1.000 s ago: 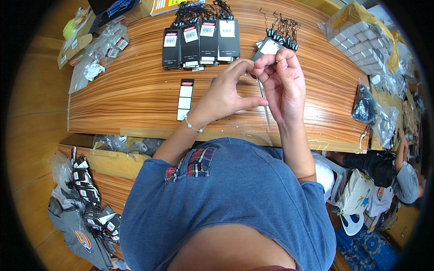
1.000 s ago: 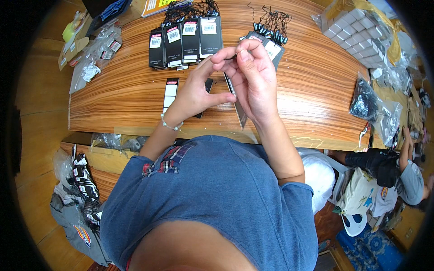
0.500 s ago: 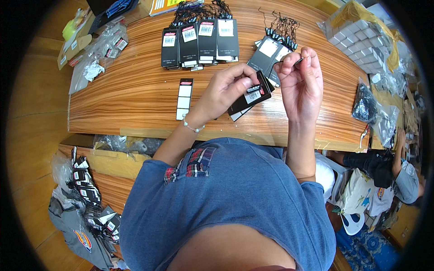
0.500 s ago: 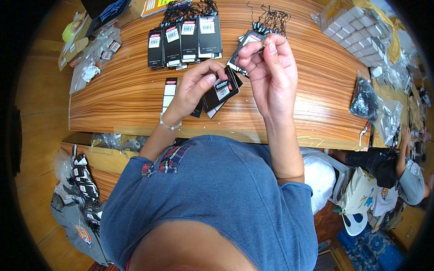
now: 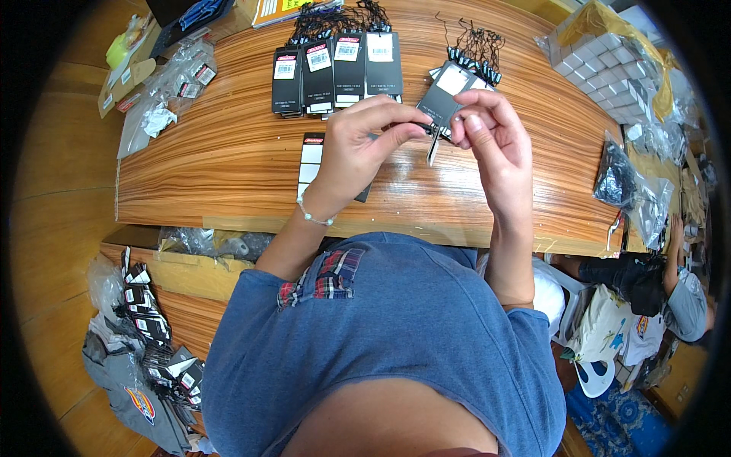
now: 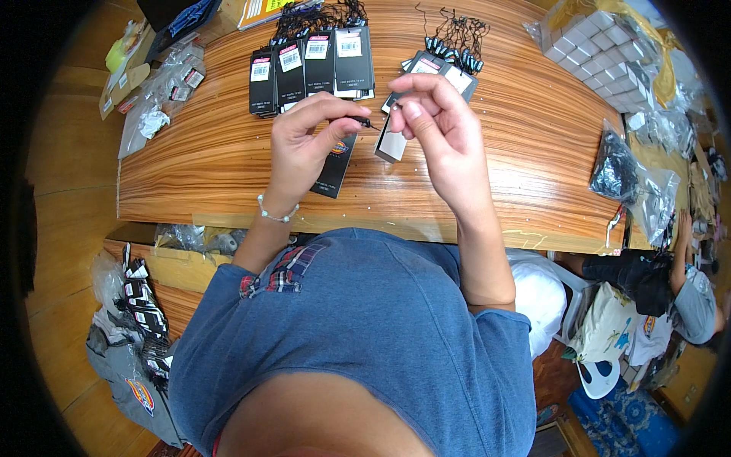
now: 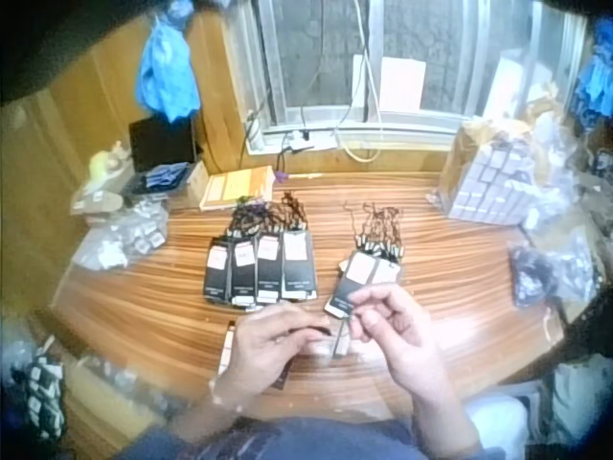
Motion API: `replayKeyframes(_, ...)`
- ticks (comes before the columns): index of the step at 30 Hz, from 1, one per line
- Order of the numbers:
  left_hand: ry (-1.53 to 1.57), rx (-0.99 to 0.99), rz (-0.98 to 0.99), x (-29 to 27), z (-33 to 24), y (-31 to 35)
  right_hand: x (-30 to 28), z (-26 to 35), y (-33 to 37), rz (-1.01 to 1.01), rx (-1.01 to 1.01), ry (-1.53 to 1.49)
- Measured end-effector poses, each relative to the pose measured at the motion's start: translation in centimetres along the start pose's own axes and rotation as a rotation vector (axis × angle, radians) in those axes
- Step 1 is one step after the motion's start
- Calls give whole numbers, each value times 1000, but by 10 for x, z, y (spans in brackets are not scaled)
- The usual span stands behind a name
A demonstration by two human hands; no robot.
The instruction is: The person organizes small black tags with attached cords on a wooden table. They pick up individual tags, separate them from a larger bundle, and arrange them into neat stacks. The person also moves a stack of tags to the side of the table.
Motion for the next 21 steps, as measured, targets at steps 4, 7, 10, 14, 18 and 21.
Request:
replayKeyframes(4, 178, -144, 1, 2, 9, 0, 7, 2, 5, 57, 33, 38)
replayKeyframes(7, 414, -250, -40, 5, 12, 1, 10, -2, 6, 38, 26, 55)
replayKeyframes(10, 427, -281, 22, 5, 15, 1, 9, -7, 4, 23, -22, 141)
replayKeyframes(14, 467, -288, 16, 5, 17, 1, 9, -8, 3, 31, -46, 196)
replayKeyframes(18, 477, -285, 23, 5, 18, 1, 8, -8, 4, 57, -13, 190)
replayKeyframes(21, 477, -292, 35, 8, 16, 1, 9, -9, 3, 69, 5, 179)
Point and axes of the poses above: each hand's wrist, its own y-axis away from the middle knuckle, its own x-axis out of the palm, z = x × y, the point moved 5 cm from there along -y, towards the middle knuckle, and after that the axes turned 5 degrees about y, right-handed, at the moved point
